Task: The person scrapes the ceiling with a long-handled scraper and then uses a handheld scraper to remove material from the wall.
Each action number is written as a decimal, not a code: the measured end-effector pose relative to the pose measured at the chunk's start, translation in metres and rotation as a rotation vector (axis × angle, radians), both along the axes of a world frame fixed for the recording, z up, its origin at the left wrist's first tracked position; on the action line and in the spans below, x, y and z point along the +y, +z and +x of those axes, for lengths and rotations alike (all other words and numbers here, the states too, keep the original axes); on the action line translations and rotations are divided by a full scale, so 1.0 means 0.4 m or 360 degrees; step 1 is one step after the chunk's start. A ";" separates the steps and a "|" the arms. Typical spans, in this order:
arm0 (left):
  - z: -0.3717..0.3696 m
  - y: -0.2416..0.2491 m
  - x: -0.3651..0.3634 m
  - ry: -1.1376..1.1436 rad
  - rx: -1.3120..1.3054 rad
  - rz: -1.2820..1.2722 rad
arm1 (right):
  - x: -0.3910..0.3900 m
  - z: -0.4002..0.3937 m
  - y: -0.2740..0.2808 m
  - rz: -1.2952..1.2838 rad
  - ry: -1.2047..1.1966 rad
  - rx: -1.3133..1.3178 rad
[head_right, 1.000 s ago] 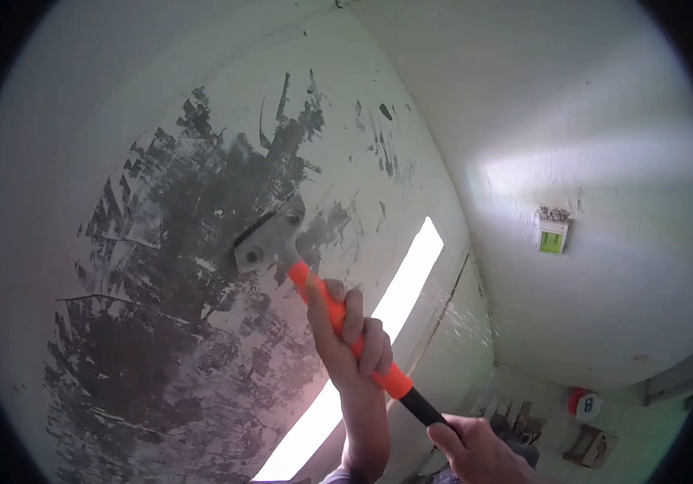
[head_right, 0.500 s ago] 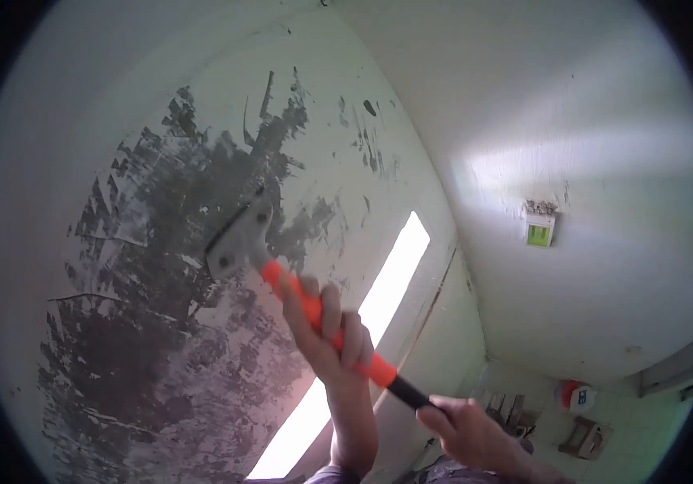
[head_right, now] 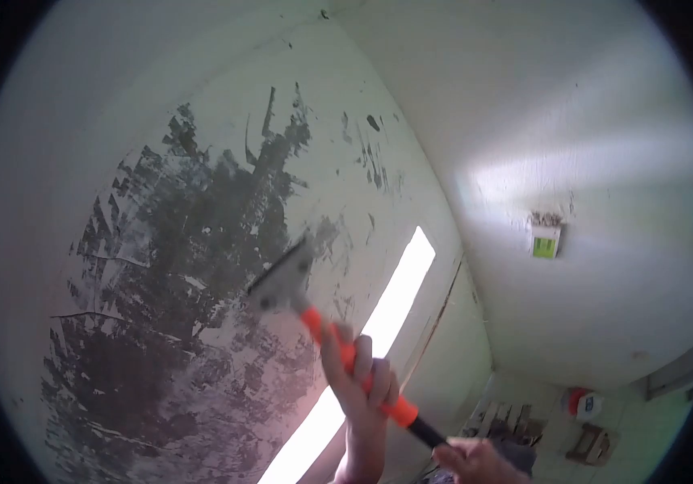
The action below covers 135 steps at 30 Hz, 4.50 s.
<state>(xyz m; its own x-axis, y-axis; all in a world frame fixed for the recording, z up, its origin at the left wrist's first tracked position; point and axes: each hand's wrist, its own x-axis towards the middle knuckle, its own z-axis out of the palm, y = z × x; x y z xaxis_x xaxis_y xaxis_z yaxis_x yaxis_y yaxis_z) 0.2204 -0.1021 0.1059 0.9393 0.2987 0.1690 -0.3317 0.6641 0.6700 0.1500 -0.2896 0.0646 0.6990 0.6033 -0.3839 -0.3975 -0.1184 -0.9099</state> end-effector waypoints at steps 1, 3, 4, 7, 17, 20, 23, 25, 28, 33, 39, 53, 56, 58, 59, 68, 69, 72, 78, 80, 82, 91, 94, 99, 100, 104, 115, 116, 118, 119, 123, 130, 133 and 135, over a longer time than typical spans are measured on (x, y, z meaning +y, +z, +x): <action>0.034 0.046 -0.008 0.0069 0.0147 0.0135 | 0.022 0.018 -0.005 0.0006 0.0001 0.0032; 0.086 0.097 -0.021 0.0175 0.0188 0.0319 | 0.040 0.083 0.014 0.0019 -0.0113 0.0086; 0.070 0.082 -0.016 0.0115 0.0233 0.0179 | 0.038 0.067 0.007 -0.0054 -0.0134 0.0129; 0.001 0.014 -0.022 0.0030 0.0021 0.0037 | -0.025 0.002 -0.090 -0.0019 0.0118 -0.0048; 0.048 0.009 -0.039 0.0085 0.0178 0.0038 | -0.025 0.046 -0.103 -0.0043 0.0116 -0.0008; 0.163 0.082 -0.038 0.0128 0.0131 0.0346 | 0.025 0.145 -0.050 0.0148 -0.0015 -0.0038; 0.098 0.027 -0.057 0.0163 0.0255 0.0161 | -0.035 0.104 -0.064 -0.0054 0.0074 -0.0065; 0.073 0.035 -0.076 0.0120 0.0229 0.0078 | -0.040 0.102 -0.065 -0.0035 0.0035 -0.0041; 0.138 0.040 -0.067 0.0146 0.0300 0.0250 | -0.025 0.135 -0.067 0.0040 0.0042 0.0150; 0.080 -0.006 -0.094 0.0196 0.0309 0.0094 | -0.061 0.100 -0.104 -0.0028 0.0049 -0.0128; 0.145 0.035 -0.075 0.0250 0.0250 0.0301 | -0.020 0.150 -0.079 0.0174 0.0048 0.0070; 0.129 -0.007 -0.061 0.0118 0.0251 0.0169 | -0.025 0.134 -0.117 0.0009 -0.0007 -0.0093; 0.151 -0.013 -0.063 0.0127 0.0135 0.0127 | -0.031 0.149 -0.128 -0.0059 -0.0004 -0.0113; 0.107 -0.007 -0.082 0.0131 0.0153 0.0006 | -0.041 0.125 -0.114 -0.0077 0.0024 -0.0102; 0.108 0.001 -0.081 0.0100 0.0116 0.0012 | -0.042 0.142 -0.107 -0.0076 0.0010 -0.0121; 0.125 -0.044 -0.062 0.0082 0.0111 0.0021 | -0.043 0.153 -0.133 -0.0090 0.0004 -0.0280; 0.147 -0.005 -0.061 0.0098 0.0138 0.0054 | -0.030 0.154 -0.110 -0.0085 0.0005 -0.0198; 0.167 0.004 -0.054 0.0060 0.0025 0.0088 | -0.031 0.167 -0.102 -0.0114 -0.0005 -0.0213; 0.177 0.062 -0.051 0.0072 0.0038 0.0159 | -0.013 0.197 -0.045 -0.0044 0.0033 -0.0061; 0.167 -0.005 -0.048 0.0040 -0.0016 0.0058 | -0.029 0.188 -0.107 -0.0092 0.0018 -0.0175; 0.128 0.009 -0.072 0.0014 0.0018 -0.0031 | -0.022 0.152 -0.106 -0.0048 -0.0043 -0.0274; 0.134 0.008 -0.049 -0.0095 -0.0154 -0.0065 | -0.018 0.177 -0.111 -0.0105 -0.0095 -0.0305; 0.172 0.000 -0.044 -0.0021 -0.0093 -0.0021 | -0.018 0.194 -0.100 -0.0122 -0.0073 -0.0096; 0.110 -0.046 -0.047 -0.0044 -0.0208 -0.0138 | -0.058 0.195 -0.137 -0.0254 0.0048 -0.0456; 0.120 -0.044 -0.042 -0.0062 -0.0186 -0.0156 | -0.057 0.215 -0.153 -0.0278 0.0045 -0.0842; 0.147 -0.004 -0.056 -0.0008 -0.0079 -0.0156 | -0.062 0.185 -0.101 -0.0335 0.0025 -0.0356; 0.122 -0.008 -0.036 -0.0122 -0.0250 -0.0163 | -0.041 0.169 -0.077 -0.0084 0.0098 -0.0303; 0.152 0.028 -0.039 -0.0073 -0.0167 -0.0108 | -0.028 0.205 -0.035 -0.0116 0.0050 -0.0254; 0.181 0.067 -0.047 0.0055 -0.0098 0.0033 | -0.019 0.236 -0.048 -0.0024 -0.0033 -0.0322; 0.156 0.046 -0.047 0.0055 -0.0110 0.0030 | -0.026 0.205 -0.064 -0.0027 -0.0034 -0.0335; 0.125 0.070 -0.035 -0.0159 -0.0222 -0.0116 | -0.005 0.165 -0.044 -0.0086 0.0118 -0.0128; 0.135 -0.031 -0.029 -0.0148 -0.0407 -0.0103 | -0.033 0.165 -0.096 -0.0073 0.0133 -0.0358; 0.204 0.023 -0.039 0.0012 -0.0139 -0.0058 | -0.022 0.252 -0.129 -0.0087 -0.0013 -0.0412; 0.241 0.093 -0.051 0.0091 -0.0100 0.0112 | -0.016 0.293 -0.057 -0.0087 -0.0054 -0.0459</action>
<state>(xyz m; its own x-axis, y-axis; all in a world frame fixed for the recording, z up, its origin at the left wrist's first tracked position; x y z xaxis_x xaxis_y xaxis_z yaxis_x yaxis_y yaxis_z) 0.3168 -0.1225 0.1430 0.9078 0.3369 0.2496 -0.4108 0.5950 0.6908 0.2674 -0.2958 0.0419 0.8034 0.5617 -0.1976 -0.1280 -0.1612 -0.9786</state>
